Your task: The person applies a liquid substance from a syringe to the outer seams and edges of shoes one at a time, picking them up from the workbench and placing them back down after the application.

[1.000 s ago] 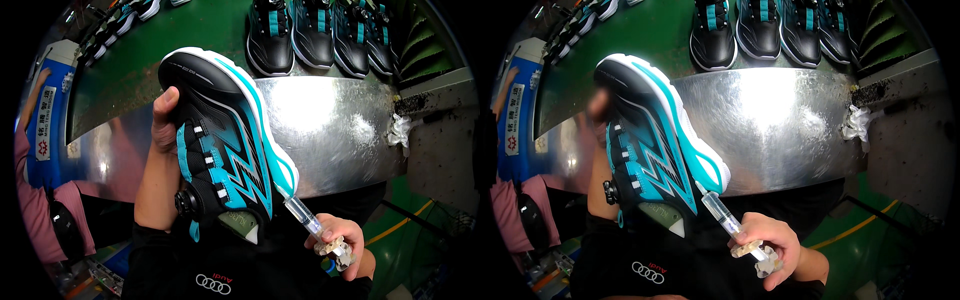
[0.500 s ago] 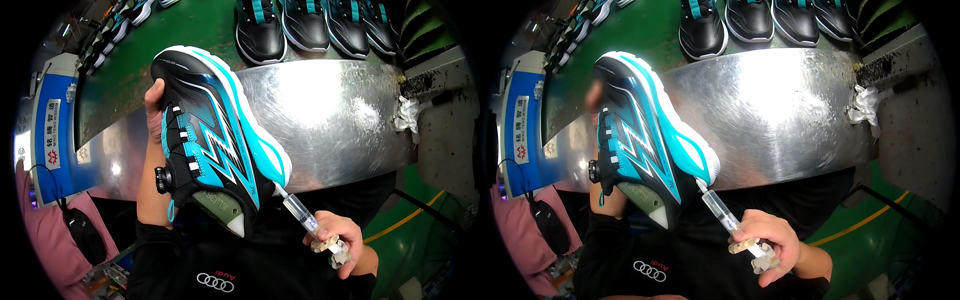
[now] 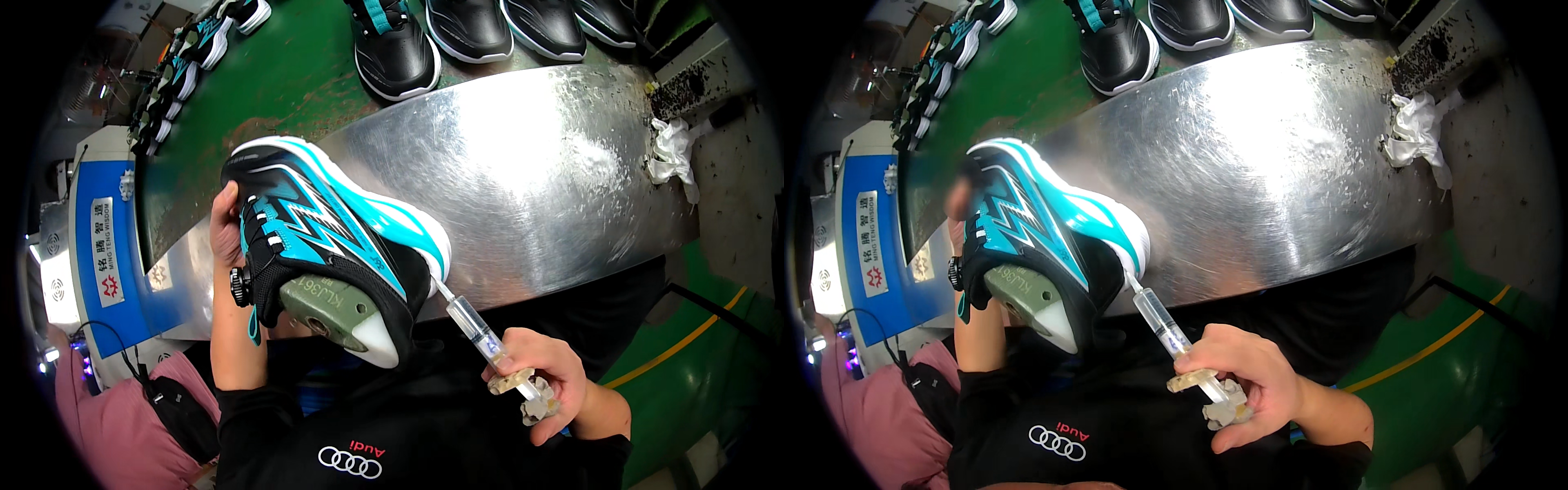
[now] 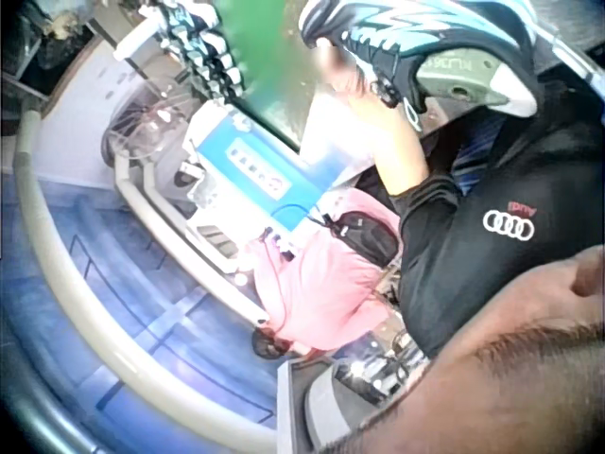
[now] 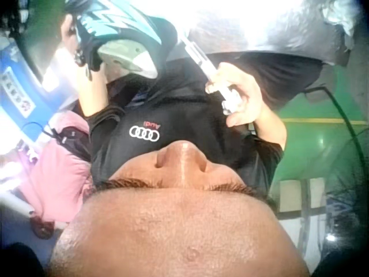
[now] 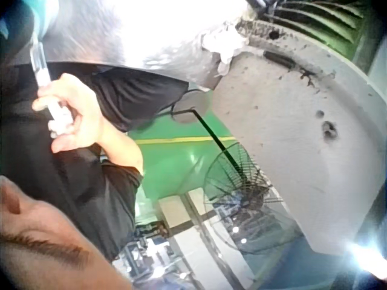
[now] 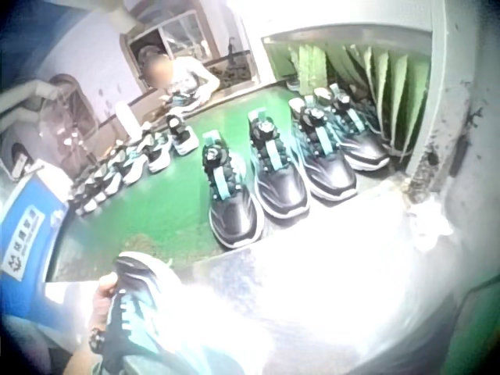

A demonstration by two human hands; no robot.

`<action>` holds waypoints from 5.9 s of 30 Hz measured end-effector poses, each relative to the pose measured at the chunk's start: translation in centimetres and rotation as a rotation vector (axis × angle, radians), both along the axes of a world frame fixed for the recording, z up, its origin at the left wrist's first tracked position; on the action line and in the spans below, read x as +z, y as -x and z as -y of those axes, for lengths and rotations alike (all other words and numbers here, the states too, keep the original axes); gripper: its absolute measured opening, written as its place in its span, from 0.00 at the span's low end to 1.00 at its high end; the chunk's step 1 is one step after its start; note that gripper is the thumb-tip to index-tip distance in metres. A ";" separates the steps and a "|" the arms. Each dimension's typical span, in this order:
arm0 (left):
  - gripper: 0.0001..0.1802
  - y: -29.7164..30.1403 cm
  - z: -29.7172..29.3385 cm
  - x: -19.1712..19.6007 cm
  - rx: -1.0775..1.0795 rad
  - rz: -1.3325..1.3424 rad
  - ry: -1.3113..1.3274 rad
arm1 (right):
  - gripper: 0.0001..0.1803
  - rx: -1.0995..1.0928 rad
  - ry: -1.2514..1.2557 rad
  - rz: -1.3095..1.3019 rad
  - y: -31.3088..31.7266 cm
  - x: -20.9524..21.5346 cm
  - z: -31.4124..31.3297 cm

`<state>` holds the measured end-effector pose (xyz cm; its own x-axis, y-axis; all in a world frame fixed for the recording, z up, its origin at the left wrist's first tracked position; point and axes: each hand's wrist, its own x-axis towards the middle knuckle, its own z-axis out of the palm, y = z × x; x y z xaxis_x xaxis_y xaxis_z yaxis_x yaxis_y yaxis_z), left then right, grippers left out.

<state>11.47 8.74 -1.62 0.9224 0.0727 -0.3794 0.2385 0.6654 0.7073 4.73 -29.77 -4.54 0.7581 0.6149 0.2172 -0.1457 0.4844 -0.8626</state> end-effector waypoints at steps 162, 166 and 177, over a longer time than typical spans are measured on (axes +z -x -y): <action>0.17 -6.8 0.1 -1.3 -0.149 0.251 -0.903 | 0.31 -0.810 1.000 0.828 -8.7 0.6 0.8; 0.25 -3.6 1.5 -4.8 -0.063 0.369 -1.244 | 0.31 -0.836 1.037 0.899 -8.8 0.6 0.3; 0.12 -3.2 3.0 -4.6 -0.025 0.523 -1.502 | 0.33 -0.844 1.033 0.845 -8.8 -0.3 0.0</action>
<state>14.69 5.75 -6.18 0.9289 0.0563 0.3661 -0.2316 -0.6831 0.6926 13.49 -29.75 -4.87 0.8268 0.2399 0.5088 0.5259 -0.6506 -0.5479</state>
